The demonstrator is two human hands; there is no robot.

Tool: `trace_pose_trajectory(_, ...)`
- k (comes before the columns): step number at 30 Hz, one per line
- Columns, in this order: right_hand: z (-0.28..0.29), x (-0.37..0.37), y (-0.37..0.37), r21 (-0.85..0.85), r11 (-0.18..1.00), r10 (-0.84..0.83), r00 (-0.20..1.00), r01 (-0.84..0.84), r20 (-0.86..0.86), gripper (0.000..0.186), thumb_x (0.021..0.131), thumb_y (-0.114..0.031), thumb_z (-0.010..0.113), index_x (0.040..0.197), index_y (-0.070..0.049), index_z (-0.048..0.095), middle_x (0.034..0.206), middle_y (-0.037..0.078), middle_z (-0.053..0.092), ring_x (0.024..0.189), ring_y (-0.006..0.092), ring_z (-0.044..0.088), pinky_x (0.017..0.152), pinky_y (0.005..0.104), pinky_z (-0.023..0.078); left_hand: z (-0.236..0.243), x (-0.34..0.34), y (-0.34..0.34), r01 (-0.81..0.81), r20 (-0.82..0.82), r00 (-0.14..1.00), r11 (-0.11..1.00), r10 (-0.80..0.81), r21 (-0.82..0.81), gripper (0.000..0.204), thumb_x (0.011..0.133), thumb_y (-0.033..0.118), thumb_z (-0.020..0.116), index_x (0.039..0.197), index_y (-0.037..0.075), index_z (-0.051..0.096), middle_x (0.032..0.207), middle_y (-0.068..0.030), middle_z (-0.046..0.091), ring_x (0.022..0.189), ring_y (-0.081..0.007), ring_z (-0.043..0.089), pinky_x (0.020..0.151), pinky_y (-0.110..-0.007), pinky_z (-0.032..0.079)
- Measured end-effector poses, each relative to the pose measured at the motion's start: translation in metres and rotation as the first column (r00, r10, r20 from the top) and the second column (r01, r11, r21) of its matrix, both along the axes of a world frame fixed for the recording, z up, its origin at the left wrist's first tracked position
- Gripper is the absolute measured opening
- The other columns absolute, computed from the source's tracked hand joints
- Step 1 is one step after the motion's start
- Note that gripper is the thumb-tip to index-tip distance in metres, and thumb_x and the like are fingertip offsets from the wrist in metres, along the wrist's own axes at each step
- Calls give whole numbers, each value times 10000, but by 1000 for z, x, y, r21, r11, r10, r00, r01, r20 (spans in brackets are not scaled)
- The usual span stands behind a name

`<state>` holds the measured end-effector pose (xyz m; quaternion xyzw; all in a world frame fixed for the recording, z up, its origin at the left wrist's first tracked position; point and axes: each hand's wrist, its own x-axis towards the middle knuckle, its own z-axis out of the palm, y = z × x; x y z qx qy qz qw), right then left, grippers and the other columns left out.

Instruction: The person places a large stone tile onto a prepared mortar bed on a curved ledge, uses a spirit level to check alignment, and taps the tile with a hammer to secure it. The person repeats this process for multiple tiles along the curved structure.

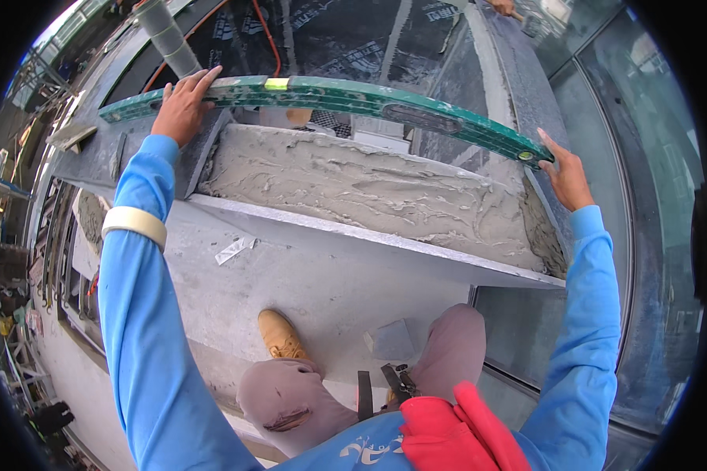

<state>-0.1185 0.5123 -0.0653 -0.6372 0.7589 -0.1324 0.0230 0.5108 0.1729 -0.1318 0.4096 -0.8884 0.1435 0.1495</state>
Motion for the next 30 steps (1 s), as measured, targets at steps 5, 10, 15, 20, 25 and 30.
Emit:
trace_pose_trajectory(5, -7, -42, 17, 85, 994, -71, 997, 68, 32, 742, 939, -318, 731, 1592, -197, 400, 1572, 202, 449, 1448, 388, 429, 1211, 450, 347, 2, -3, -2, -52, 22, 998, 997, 51, 62, 816, 922, 55, 679, 1613, 300, 320, 1568, -68, 445, 1457, -323, 415, 1214, -649, 259)
trace_pose_trajectory(10, -37, -84, 50, 255, 928, -262, 962, 273, -76, 791, 1007, -602, 534, 1594, -95, 379, 1674, 200, 282, 1544, 363, 281, 1261, 450, 252, 6, -3, 1, -63, 43, 997, 993, 59, 100, 806, 928, 64, 677, 1616, 280, 316, 1582, -85, 427, 1477, -322, 388, 1227, -644, 226)
trace_pose_trajectory(15, -59, -97, 58, 165, 887, -421, 902, 431, -93, 872, 1007, -698, 415, 1625, -93, 305, 1695, 222, 198, 1580, 352, 175, 1276, 470, 204, 24, -10, 11, -67, 63, 996, 984, 58, 163, 689, 968, 250, 647, 1595, 243, 362, 1576, -115, 437, 1472, -334, 394, 1242, -614, 199)
trace_pose_trajectory(20, -65, -97, 58, 157, 856, -475, 869, 493, -136, 905, 1012, -697, 407, 1633, -55, 256, 1706, 218, 155, 1586, 345, 154, 1280, 458, 194, 51, -21, 9, -45, 112, 994, 969, 19, 241, 567, 1057, 492, 437, 1483, 131, 532, 1515, -140, 515, 1436, -363, 432, 1241, -572, 198)
trace_pose_trajectory(25, -58, -95, 56, 169, 848, -491, 865, 502, -103, 969, 980, -729, 440, 1635, -45, 231, 1706, 209, 155, 1587, 331, 153, 1279, 466, 226, 75, -62, -6, 135, -85, 991, 836, -106, 531, 630, 1073, 518, 414, 1327, -12, 642, 1367, -242, 618, 1305, -430, 541, 1132, -476, 376)
trace_pose_trajectory(30, -47, -93, 50, 199, 831, -512, 854, 520, -94, 1016, 955, -736, 488, 1628, -20, 227, 1707, 199, 159, 1578, 336, 180, 1278, 449, 237, 97, -84, 1, 164, 11, 971, 694, -240, 701, 780, 933, 650, 596, 1379, 9, 598, 1283, -236, 639, 1197, -427, 587, 1057, -474, 431)
